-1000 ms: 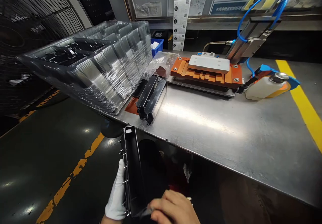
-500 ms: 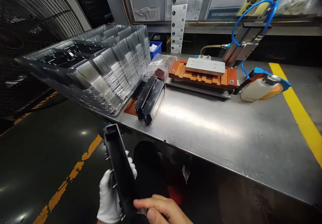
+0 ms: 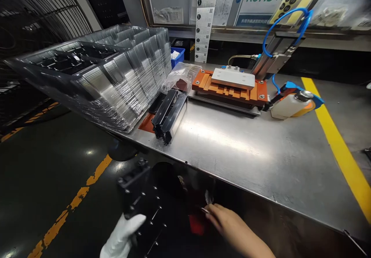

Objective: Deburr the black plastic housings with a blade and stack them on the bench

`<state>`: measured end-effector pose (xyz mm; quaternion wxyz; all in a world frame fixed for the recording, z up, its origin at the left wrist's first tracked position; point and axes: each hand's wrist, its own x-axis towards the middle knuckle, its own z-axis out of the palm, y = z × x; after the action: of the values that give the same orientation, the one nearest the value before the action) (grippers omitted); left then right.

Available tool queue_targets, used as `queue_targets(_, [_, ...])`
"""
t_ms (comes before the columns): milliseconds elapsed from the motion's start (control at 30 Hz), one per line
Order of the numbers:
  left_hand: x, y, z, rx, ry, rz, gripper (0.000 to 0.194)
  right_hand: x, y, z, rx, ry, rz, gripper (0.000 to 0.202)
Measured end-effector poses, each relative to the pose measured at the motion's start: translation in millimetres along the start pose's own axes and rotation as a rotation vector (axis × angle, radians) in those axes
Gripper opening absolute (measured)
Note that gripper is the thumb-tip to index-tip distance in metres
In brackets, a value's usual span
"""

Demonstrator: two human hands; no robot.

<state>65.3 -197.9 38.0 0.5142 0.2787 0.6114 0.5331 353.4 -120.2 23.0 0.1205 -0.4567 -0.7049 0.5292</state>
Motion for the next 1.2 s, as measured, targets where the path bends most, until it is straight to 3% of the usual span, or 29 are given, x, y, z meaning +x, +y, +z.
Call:
queue_targets(100, [-3.3, -7.0, 11.4, 0.415, 0.005, 0.168, 0.077, 4.6, 9.2, -3.8, -0.063, 0.073, 0.017, 0.040])
queue_targets(200, [-11.1, -16.8, 19.3, 0.950, -0.024, 0.457, 0.091, 5.8, -11.9, -7.6, 0.018, 0.128, 0.038, 0.032])
queue_targets(333, [-21.0, -25.4, 20.3, 1.189, -0.074, 0.631, 0.097, 9.1, -47.9, -9.2, 0.089, 0.124, -0.049, 0.037])
queue_targets(433, [-21.8, -28.1, 18.5, 1.261, -0.062, 0.691, 0.093, 13.9, -57.3, -4.2, 0.045, 0.152, -0.141, 0.047])
queue_targets(600, [-19.1, -32.4, 15.6, 1.312, -0.064, 0.718, 0.086, 16.8, -56.5, 5.5, -0.114, 0.335, -0.290, 0.057])
queue_targets(700, [-19.3, -33.2, 13.5, 1.331, -0.034, 0.761, 0.078, 15.4, -57.4, 7.8, -0.135, 0.383, -0.331, 0.056])
queue_targets(800, [-18.1, -35.5, 9.1, 1.284, -0.063, 0.755, 0.085, 14.5, -58.0, 9.9, -0.185, 0.408, -0.348, 0.055])
queue_targets(1000, [-12.5, -47.0, -1.2, 1.245, -0.088, 0.681, 0.090, 10.5, -58.2, 10.5, -0.089, 0.331, -0.324, 0.051])
queue_targets(1200, [-17.6, -44.8, 7.4, 1.157, -0.093, 0.589, 0.106, 7.4, -54.1, 17.3, -0.069, 0.254, -0.322, 0.042])
